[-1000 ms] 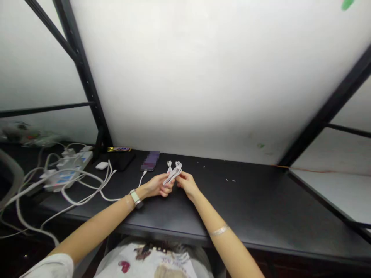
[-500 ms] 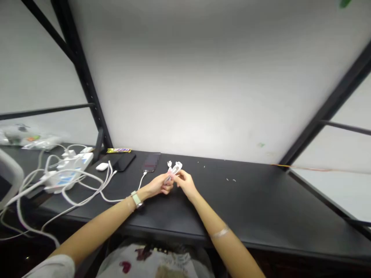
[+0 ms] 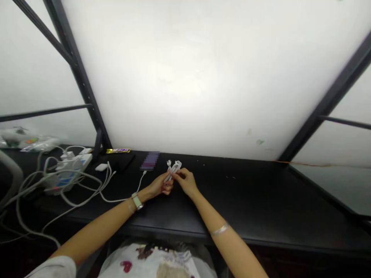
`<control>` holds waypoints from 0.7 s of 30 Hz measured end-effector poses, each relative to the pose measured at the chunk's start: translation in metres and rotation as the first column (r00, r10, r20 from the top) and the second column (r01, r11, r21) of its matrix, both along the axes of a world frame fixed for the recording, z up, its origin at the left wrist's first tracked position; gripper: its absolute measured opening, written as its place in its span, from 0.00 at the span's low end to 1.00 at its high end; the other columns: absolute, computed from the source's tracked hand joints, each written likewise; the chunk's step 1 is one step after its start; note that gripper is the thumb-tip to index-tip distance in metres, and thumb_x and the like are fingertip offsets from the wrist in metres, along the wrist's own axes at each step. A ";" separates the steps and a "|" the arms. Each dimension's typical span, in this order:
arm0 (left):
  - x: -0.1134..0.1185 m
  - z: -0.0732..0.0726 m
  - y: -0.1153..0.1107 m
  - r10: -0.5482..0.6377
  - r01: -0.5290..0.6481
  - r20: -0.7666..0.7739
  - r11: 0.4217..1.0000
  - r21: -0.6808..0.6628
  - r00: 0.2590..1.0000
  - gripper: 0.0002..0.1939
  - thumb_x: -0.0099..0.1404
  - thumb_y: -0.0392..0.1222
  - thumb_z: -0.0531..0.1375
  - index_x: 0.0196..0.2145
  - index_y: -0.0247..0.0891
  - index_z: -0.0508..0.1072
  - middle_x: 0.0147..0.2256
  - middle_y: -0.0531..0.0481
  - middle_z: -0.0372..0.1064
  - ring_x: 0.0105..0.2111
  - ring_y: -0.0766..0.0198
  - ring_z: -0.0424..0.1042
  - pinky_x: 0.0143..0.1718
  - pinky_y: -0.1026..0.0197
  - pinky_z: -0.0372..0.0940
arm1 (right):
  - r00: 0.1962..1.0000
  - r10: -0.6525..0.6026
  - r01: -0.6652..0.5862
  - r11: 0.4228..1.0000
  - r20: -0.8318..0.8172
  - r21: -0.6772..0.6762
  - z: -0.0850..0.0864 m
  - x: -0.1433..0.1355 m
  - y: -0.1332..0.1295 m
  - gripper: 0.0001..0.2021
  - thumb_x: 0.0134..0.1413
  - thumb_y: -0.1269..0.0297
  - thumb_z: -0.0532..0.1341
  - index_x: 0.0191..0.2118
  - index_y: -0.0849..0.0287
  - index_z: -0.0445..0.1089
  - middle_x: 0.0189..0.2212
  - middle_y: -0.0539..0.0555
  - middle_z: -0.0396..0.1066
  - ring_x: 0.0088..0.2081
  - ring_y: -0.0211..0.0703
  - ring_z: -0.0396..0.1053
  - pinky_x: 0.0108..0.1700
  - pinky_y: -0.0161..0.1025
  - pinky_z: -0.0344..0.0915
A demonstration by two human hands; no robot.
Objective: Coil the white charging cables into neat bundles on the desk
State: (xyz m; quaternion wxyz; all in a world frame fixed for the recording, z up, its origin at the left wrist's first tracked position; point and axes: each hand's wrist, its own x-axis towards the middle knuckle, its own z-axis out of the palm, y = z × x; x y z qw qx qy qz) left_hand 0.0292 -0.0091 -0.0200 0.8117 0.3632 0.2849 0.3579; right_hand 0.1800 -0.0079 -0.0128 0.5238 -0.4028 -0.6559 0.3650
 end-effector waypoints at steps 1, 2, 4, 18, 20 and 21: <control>0.000 0.000 0.000 0.000 0.000 0.006 1.000 0.004 1.000 0.15 0.67 0.49 0.53 0.38 0.32 0.68 0.26 0.55 0.64 0.19 0.75 0.61 0.18 0.70 0.59 | 1.000 -0.005 0.005 1.000 0.007 0.003 -0.001 0.000 0.000 0.14 0.45 0.53 0.66 0.26 0.61 0.71 0.23 0.50 0.69 0.26 0.37 0.65 0.28 0.35 0.63; 0.001 -0.001 0.000 0.000 0.000 0.010 1.000 0.009 1.000 0.15 0.67 0.48 0.53 0.38 0.32 0.68 0.27 0.54 0.64 0.19 0.74 0.61 0.18 0.69 0.60 | 1.000 -0.008 0.008 1.000 0.014 0.005 -0.002 0.000 0.001 0.15 0.46 0.54 0.65 0.26 0.62 0.70 0.23 0.49 0.69 0.25 0.35 0.65 0.28 0.35 0.63; 0.000 0.000 -0.001 -0.003 0.003 0.020 1.000 0.021 1.000 0.15 0.67 0.49 0.53 0.37 0.32 0.68 0.26 0.55 0.64 0.19 0.75 0.60 0.18 0.70 0.59 | 1.000 -0.012 0.012 1.000 0.029 0.007 -0.004 0.000 0.002 0.15 0.50 0.54 0.64 0.26 0.63 0.69 0.21 0.46 0.67 0.22 0.33 0.64 0.27 0.33 0.63; 0.007 0.008 -0.011 0.029 -0.038 0.056 0.985 0.166 0.998 0.17 0.67 0.51 0.52 0.38 0.33 0.68 0.27 0.54 0.65 0.21 0.72 0.63 0.23 0.66 0.62 | 0.988 -0.097 0.068 0.973 0.122 0.220 -0.001 -0.002 -0.007 0.16 0.57 0.53 0.58 0.25 0.61 0.67 0.18 0.49 0.67 0.20 0.36 0.64 0.23 0.33 0.62; 0.004 0.009 -0.009 0.076 -0.085 0.056 0.977 0.194 0.996 0.15 0.66 0.49 0.54 0.41 0.33 0.69 0.29 0.52 0.67 0.24 0.70 0.66 0.26 0.65 0.63 | 0.981 -0.110 0.060 0.955 0.159 0.291 0.003 -0.002 -0.011 0.15 0.57 0.55 0.57 0.24 0.60 0.66 0.20 0.50 0.68 0.22 0.38 0.65 0.26 0.34 0.62; 0.002 0.010 -0.009 0.097 -0.107 0.060 0.972 0.207 0.993 0.14 0.66 0.47 0.55 0.42 0.33 0.69 0.30 0.52 0.67 0.26 0.69 0.67 0.27 0.64 0.64 | 0.977 -0.112 0.048 0.944 0.181 0.325 0.005 -0.003 -0.012 0.15 0.58 0.57 0.56 0.24 0.59 0.65 0.21 0.51 0.67 0.23 0.38 0.64 0.26 0.35 0.62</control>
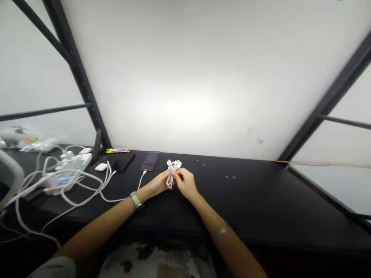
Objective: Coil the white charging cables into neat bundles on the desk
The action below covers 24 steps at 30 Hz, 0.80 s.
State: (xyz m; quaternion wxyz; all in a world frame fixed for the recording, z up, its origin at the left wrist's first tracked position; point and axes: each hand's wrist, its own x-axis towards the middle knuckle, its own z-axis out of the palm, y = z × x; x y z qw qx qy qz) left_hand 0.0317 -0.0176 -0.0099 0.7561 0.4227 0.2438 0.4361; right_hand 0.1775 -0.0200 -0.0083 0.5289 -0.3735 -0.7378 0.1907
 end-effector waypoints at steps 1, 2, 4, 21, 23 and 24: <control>-0.002 0.002 0.000 0.017 -0.017 0.003 1.000 0.012 1.000 0.13 0.66 0.46 0.55 0.42 0.33 0.68 0.31 0.51 0.67 0.27 0.69 0.67 0.28 0.64 0.64 | 1.000 0.004 -0.005 0.999 0.029 0.033 0.001 0.000 -0.001 0.14 0.59 0.58 0.56 0.24 0.59 0.64 0.21 0.50 0.66 0.23 0.38 0.64 0.27 0.35 0.62; -0.004 0.004 0.001 0.029 -0.029 0.006 0.999 0.020 1.000 0.12 0.65 0.45 0.56 0.42 0.33 0.68 0.32 0.51 0.68 0.27 0.69 0.67 0.28 0.64 0.64 | 0.998 0.008 -0.012 0.998 0.058 0.065 0.002 0.000 -0.002 0.14 0.59 0.59 0.55 0.24 0.58 0.63 0.21 0.50 0.65 0.23 0.38 0.63 0.27 0.35 0.61; -0.007 0.007 0.000 0.031 -0.032 0.004 0.999 0.023 0.999 0.10 0.64 0.43 0.58 0.39 0.33 0.69 0.30 0.52 0.67 0.26 0.69 0.66 0.28 0.65 0.63 | 0.993 0.011 -0.026 0.991 0.116 0.128 0.004 0.000 -0.003 0.14 0.61 0.61 0.53 0.25 0.58 0.61 0.21 0.50 0.63 0.24 0.38 0.61 0.27 0.35 0.60; -0.025 0.016 0.001 -0.570 0.526 -0.094 0.801 -0.287 0.817 0.29 0.58 0.60 0.53 0.37 0.27 0.71 0.35 0.34 0.73 0.34 0.47 0.73 0.32 0.49 0.66 | 0.936 -0.188 0.011 0.860 0.297 0.510 0.005 0.007 -0.003 0.13 0.62 0.68 0.51 0.27 0.58 0.63 0.23 0.52 0.61 0.25 0.39 0.60 0.27 0.34 0.59; -0.025 0.013 0.002 -0.585 0.541 -0.095 0.791 -0.285 0.806 0.27 0.58 0.59 0.53 0.36 0.28 0.72 0.34 0.37 0.73 0.33 0.52 0.73 0.32 0.52 0.66 | 0.930 -0.202 0.011 0.850 0.306 0.527 0.004 0.008 -0.002 0.13 0.62 0.67 0.51 0.27 0.58 0.64 0.22 0.52 0.62 0.25 0.38 0.60 0.26 0.33 0.59; -0.024 0.012 0.003 -0.580 0.538 -0.093 0.796 -0.277 0.810 0.25 0.57 0.57 0.54 0.35 0.29 0.72 0.33 0.39 0.73 0.32 0.55 0.73 0.32 0.54 0.66 | 0.928 -0.210 0.014 0.846 0.309 0.532 0.004 0.008 -0.002 0.13 0.63 0.67 0.51 0.26 0.58 0.64 0.22 0.52 0.62 0.25 0.38 0.60 0.26 0.33 0.59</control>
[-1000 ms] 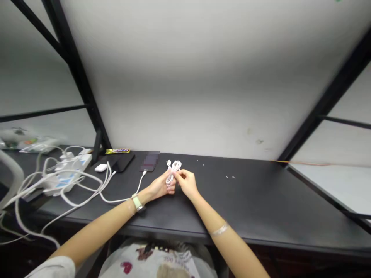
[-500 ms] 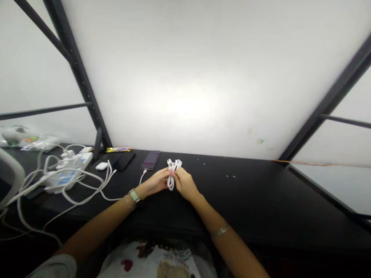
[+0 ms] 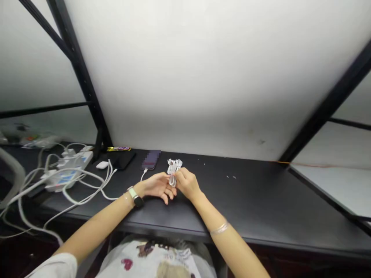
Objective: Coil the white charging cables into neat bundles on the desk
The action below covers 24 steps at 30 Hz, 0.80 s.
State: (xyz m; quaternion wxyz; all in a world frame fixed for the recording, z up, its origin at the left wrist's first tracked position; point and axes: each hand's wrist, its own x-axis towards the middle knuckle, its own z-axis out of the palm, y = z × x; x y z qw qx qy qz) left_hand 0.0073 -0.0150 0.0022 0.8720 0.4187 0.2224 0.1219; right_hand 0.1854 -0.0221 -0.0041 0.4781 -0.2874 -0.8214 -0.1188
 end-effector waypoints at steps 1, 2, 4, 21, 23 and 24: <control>0.000 -0.001 0.000 0.010 -0.010 0.007 1.000 0.008 1.000 0.22 0.57 0.55 0.55 0.34 0.30 0.72 0.31 0.41 0.72 0.31 0.57 0.72 0.33 0.55 0.66 | 1.000 -0.006 0.006 1.000 0.004 0.004 0.000 0.000 0.000 0.13 0.63 0.67 0.51 0.26 0.58 0.65 0.22 0.52 0.63 0.24 0.38 0.60 0.25 0.33 0.59; 0.001 -0.002 0.000 0.022 -0.023 0.014 1.000 0.018 1.000 0.20 0.57 0.54 0.56 0.33 0.30 0.72 0.30 0.43 0.72 0.30 0.60 0.71 0.33 0.56 0.66 | 1.000 -0.013 0.013 1.000 0.008 0.007 0.000 0.001 0.001 0.13 0.63 0.67 0.51 0.27 0.59 0.65 0.22 0.52 0.63 0.24 0.37 0.60 0.25 0.33 0.59; 0.002 -0.004 -0.001 0.056 -0.057 0.026 0.998 0.040 0.998 0.16 0.57 0.50 0.58 0.32 0.31 0.72 0.28 0.46 0.70 0.28 0.63 0.69 0.33 0.58 0.65 | 1.000 -0.024 0.024 1.000 0.015 0.010 -0.001 0.003 0.002 0.13 0.63 0.67 0.51 0.28 0.60 0.66 0.23 0.51 0.64 0.25 0.36 0.62 0.26 0.33 0.61; 0.005 -0.016 0.003 0.247 -0.235 -0.018 0.940 0.248 0.969 0.13 0.65 0.44 0.56 0.43 0.33 0.69 0.37 0.48 0.69 0.31 0.66 0.70 0.32 0.60 0.68 | 0.995 -0.074 0.072 0.997 0.074 0.035 -0.005 0.004 0.008 0.11 0.63 0.67 0.53 0.29 0.62 0.64 0.25 0.47 0.63 0.25 0.33 0.62 0.27 0.32 0.62; 0.006 -0.014 0.001 0.279 -0.266 -0.012 0.926 0.268 0.960 0.10 0.62 0.42 0.59 0.39 0.32 0.70 0.31 0.49 0.69 0.26 0.68 0.68 0.27 0.62 0.66 | 0.993 -0.074 0.071 0.997 0.092 0.037 -0.005 0.003 0.008 0.12 0.63 0.68 0.52 0.27 0.62 0.63 0.24 0.48 0.63 0.25 0.34 0.62 0.26 0.32 0.60; 0.007 -0.011 0.000 0.304 -0.293 0.004 0.915 0.276 0.953 0.10 0.59 0.40 0.61 0.38 0.33 0.70 0.29 0.50 0.69 0.25 0.68 0.68 0.27 0.63 0.65 | 0.992 -0.073 0.070 0.997 0.101 0.036 -0.005 0.003 0.007 0.13 0.63 0.68 0.51 0.26 0.61 0.63 0.24 0.49 0.63 0.25 0.34 0.61 0.26 0.32 0.59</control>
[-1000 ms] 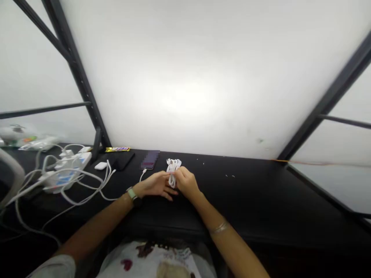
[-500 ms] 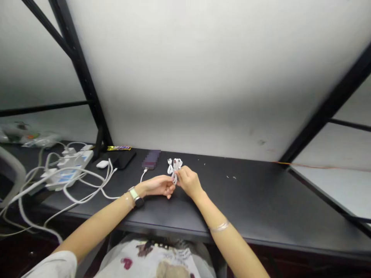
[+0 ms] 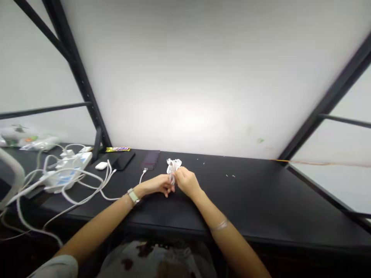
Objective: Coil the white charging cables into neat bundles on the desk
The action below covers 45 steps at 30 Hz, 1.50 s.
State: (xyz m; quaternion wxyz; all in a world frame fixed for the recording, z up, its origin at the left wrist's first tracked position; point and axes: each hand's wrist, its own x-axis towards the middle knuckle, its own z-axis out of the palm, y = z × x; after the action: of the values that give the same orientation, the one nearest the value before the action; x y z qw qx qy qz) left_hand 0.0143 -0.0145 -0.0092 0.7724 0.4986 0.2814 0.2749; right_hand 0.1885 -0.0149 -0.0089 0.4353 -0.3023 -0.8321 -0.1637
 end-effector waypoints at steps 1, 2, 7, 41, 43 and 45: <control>0.000 0.003 -0.001 0.030 -0.031 0.023 0.999 0.013 0.999 0.11 0.57 0.38 0.62 0.38 0.34 0.69 0.29 0.50 0.69 0.26 0.67 0.68 0.28 0.63 0.65 | 1.000 0.003 -0.003 1.000 0.010 -0.001 0.000 0.000 -0.001 0.14 0.63 0.68 0.51 0.26 0.60 0.63 0.23 0.50 0.63 0.25 0.35 0.61 0.26 0.32 0.59; 0.000 0.007 -0.002 0.062 -0.063 0.055 0.998 0.025 0.997 0.13 0.55 0.37 0.63 0.39 0.36 0.69 0.30 0.51 0.69 0.27 0.67 0.68 0.29 0.63 0.65 | 1.000 0.007 -0.007 1.000 0.019 0.000 0.001 0.000 -0.001 0.14 0.64 0.68 0.50 0.25 0.60 0.63 0.23 0.51 0.63 0.25 0.36 0.61 0.26 0.32 0.59; -0.002 0.021 -0.006 0.115 -0.120 0.191 0.993 0.016 0.975 0.14 0.55 0.40 0.64 0.40 0.37 0.68 0.33 0.50 0.68 0.31 0.66 0.69 0.35 0.60 0.65 | 0.998 0.018 -0.019 1.000 0.055 0.014 0.003 -0.001 -0.004 0.15 0.64 0.69 0.49 0.26 0.58 0.64 0.23 0.52 0.64 0.26 0.38 0.61 0.27 0.33 0.59; -0.001 0.015 -0.004 0.164 -0.170 0.239 0.985 0.005 0.957 0.16 0.55 0.39 0.66 0.41 0.36 0.70 0.33 0.49 0.70 0.31 0.66 0.70 0.38 0.60 0.64 | 0.974 -0.016 0.043 0.992 0.225 -0.116 0.010 -0.001 -0.005 0.09 0.62 0.69 0.48 0.33 0.61 0.63 0.27 0.55 0.64 0.27 0.40 0.61 0.24 0.33 0.54; -0.003 0.014 -0.003 0.156 -0.162 0.225 0.987 0.009 0.962 0.16 0.55 0.39 0.66 0.41 0.35 0.70 0.33 0.48 0.70 0.31 0.66 0.70 0.37 0.60 0.64 | 0.974 -0.016 0.046 0.991 0.228 -0.127 0.010 -0.001 -0.005 0.11 0.63 0.68 0.46 0.34 0.61 0.63 0.27 0.55 0.65 0.27 0.41 0.61 0.24 0.34 0.54; -0.005 0.013 -0.003 0.146 -0.152 0.211 0.988 0.014 0.966 0.15 0.55 0.39 0.66 0.40 0.34 0.71 0.34 0.47 0.71 0.31 0.65 0.71 0.37 0.60 0.64 | 0.973 -0.011 0.044 0.989 0.231 -0.139 0.010 -0.001 -0.006 0.12 0.64 0.68 0.46 0.35 0.61 0.63 0.27 0.55 0.65 0.27 0.41 0.62 0.25 0.34 0.54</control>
State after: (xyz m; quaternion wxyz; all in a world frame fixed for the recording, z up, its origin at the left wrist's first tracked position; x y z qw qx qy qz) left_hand 0.0098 -0.0172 0.0042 0.7674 0.4558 0.2309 0.3874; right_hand 0.1878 -0.0210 0.0010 0.3109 -0.3235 -0.8821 -0.1434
